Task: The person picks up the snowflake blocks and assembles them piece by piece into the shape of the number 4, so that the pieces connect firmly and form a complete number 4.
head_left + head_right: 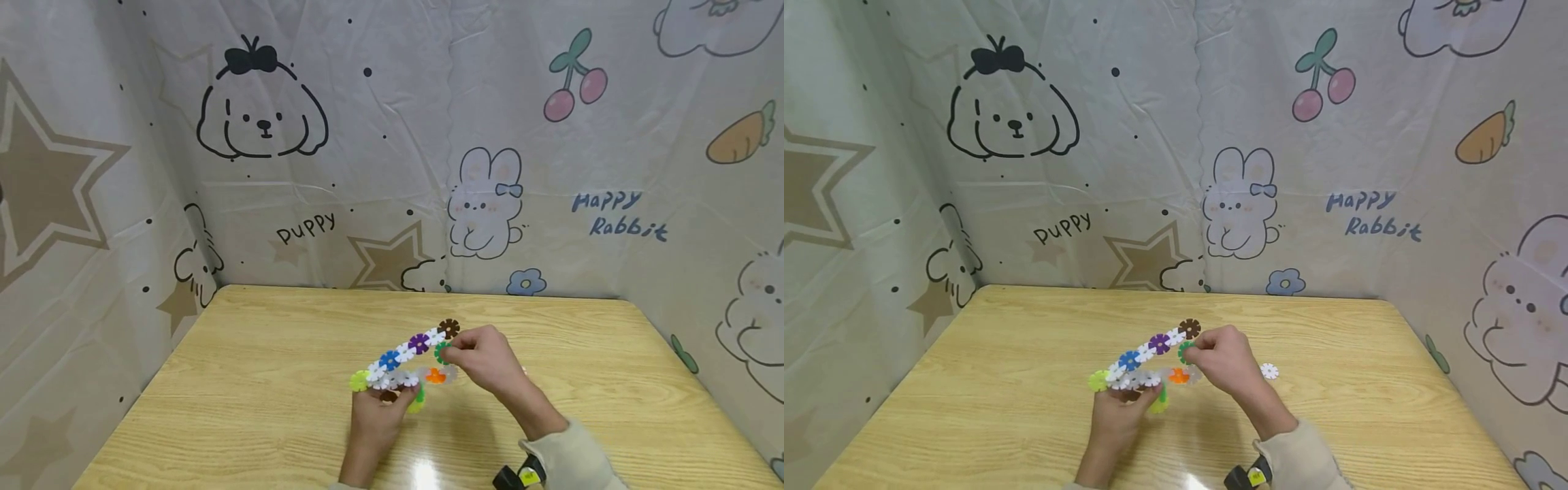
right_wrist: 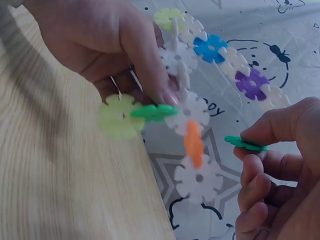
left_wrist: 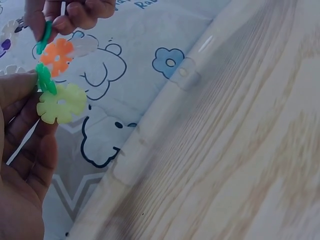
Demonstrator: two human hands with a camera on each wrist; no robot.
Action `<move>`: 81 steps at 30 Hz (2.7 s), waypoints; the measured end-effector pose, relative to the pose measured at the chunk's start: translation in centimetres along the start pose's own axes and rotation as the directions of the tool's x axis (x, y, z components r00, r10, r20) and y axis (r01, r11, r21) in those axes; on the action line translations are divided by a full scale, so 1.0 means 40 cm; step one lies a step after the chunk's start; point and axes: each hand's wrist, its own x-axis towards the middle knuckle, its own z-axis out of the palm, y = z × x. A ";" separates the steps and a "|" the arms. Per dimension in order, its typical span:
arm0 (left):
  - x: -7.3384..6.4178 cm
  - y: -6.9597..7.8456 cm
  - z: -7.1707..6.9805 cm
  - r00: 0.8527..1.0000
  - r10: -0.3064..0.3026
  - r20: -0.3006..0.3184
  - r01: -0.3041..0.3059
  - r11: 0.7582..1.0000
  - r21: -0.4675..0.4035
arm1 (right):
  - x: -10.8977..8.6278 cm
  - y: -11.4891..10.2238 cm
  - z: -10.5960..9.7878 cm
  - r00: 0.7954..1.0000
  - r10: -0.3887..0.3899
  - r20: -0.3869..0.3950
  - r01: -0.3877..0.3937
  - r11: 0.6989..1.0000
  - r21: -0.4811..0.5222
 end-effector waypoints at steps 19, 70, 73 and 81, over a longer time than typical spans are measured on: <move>0.004 -0.010 0.023 0.997 0.075 -0.024 -0.075 0.997 -0.020 | -0.006 -0.033 0.044 0.996 0.037 -0.077 -0.034 0.999 0.030; 0.005 -0.033 0.040 0.892 0.421 -0.163 -0.423 0.906 0.021 | -0.003 -0.043 0.069 0.996 -0.094 -0.010 0.093 0.993 -0.070; 0.002 -0.031 0.041 0.895 0.415 -0.163 -0.416 0.909 0.030 | -0.005 -0.040 0.070 0.996 -0.091 -0.008 0.090 0.993 -0.071; 0.001 -0.037 0.043 0.888 0.424 -0.175 -0.421 0.905 0.059 | -0.005 -0.034 0.078 0.994 -0.110 -0.018 0.108 0.992 -0.071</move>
